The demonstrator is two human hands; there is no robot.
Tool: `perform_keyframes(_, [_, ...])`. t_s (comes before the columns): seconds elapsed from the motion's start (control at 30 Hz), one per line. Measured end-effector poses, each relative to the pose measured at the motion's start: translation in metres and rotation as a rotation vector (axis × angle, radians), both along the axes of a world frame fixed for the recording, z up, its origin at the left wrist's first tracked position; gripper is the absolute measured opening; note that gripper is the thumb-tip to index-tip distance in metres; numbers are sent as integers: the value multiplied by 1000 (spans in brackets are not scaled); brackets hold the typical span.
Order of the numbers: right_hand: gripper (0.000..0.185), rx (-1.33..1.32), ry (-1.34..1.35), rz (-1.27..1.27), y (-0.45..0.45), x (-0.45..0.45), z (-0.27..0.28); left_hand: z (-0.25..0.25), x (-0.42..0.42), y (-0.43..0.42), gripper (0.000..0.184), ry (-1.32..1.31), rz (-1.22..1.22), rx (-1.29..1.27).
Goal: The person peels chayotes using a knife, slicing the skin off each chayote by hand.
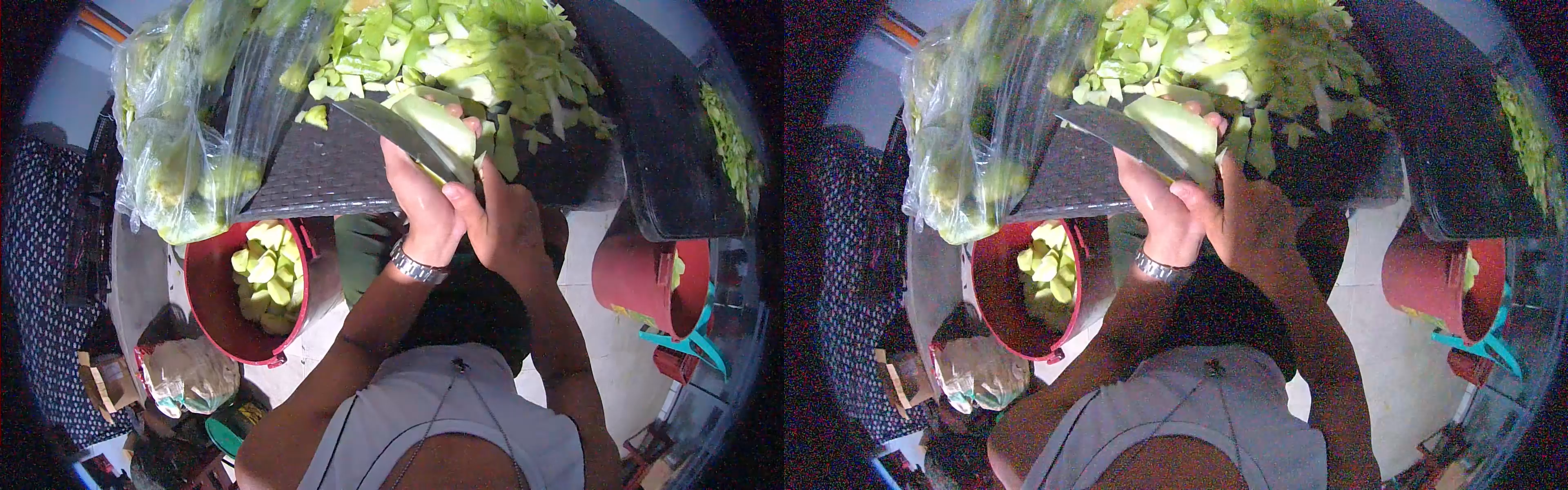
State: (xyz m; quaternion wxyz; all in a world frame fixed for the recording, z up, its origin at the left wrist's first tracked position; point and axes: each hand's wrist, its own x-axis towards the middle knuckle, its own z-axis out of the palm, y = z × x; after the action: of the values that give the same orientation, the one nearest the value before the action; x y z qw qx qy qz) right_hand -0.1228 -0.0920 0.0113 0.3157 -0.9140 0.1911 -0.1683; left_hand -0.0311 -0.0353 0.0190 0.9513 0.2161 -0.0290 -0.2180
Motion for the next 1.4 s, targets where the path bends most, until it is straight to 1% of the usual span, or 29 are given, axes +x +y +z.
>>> perform_keyframes(0.03, [68,-22,-15,-18,0,1,-4,1,-1,0,39,-8,20,42])
perform_keyframes(0.13, [68,12,-75,-18,1,3,-2,-2,-3,-1,39,-27,20,44])
perform_keyframes(0.23, [63,200,19,40,-4,-1,7,0,-5,0,43,-20,-55,4])
perform_keyframes(0.27, [62,169,-17,103,-8,-3,7,-5,-4,7,40,-108,-175,-95])
perform_keyframes(0.3, [60,137,-58,161,-12,-3,7,-7,-3,7,41,-189,-188,-66])
perform_keyframes(0.33, [59,45,-119,208,-17,-5,2,-9,-2,9,46,-267,-199,-32])
perform_keyframes(0.37, [57,-51,-182,250,-21,-7,-4,-14,1,12,60,-296,-264,-51])
perform_keyframes(0.4, [56,-213,-270,281,-27,-7,-23,-13,2,13,61,-349,-252,1])
perform_keyframes(0.47, [52,-256,-401,276,-28,-5,-33,-11,1,15,64,-449,-228,107])
perform_keyframes(0.5, [53,-140,-448,240,-25,0,-32,-8,1,16,70,-418,-230,109])
perform_keyframes(0.53, [58,173,-335,253,-27,0,-25,-10,5,20,72,-392,-288,104])
perform_keyframes(0.57, [64,476,-234,210,-30,1,-18,-13,10,26,74,-365,-346,99])
perform_keyframes(0.6, [71,961,42,207,-40,-3,7,-16,12,26,74,-346,-362,103])
perform_keyframes(0.63, [78,1437,340,193,-46,-7,20,-19,14,25,74,-327,-378,106])
perform_keyframes(0.73, [88,1688,201,305,-45,-9,9,-18,21,26,65,-165,-446,-33])
perform_keyframes(0.77, [87,1756,180,308,-52,-12,7,-18,24,24,60,-148,-428,-39])
perform_keyframes(0.87, [79,1222,99,-4,-38,-20,23,-17,32,20,51,-90,-376,-46])
perform_keyframes(0.9, [64,1047,159,104,-44,-24,23,-16,32,22,50,-66,-360,-46])
perform_keyframes(1.0, [47,810,118,-33,-26,-32,24,-10,29,20,44,-6,-258,0])
perform_keyframes(1.1, [32,628,-2,-127,-7,-33,34,-10,28,21,39,-69,-280,-19])
perform_keyframes(1.2, [30,468,98,-80,-3,-36,34,-6,25,17,38,40,-163,42])
perform_keyframes(1.27, [31,400,126,-75,-5,-38,31,-2,24,18,38,21,-146,84])
perform_keyframes(1.3, [31,390,133,-69,-5,-38,30,-2,24,20,38,15,-136,105])
perform_keyframes(1.4, [31,409,124,-47,-6,-39,26,-3,27,21,40,-32,-208,99])
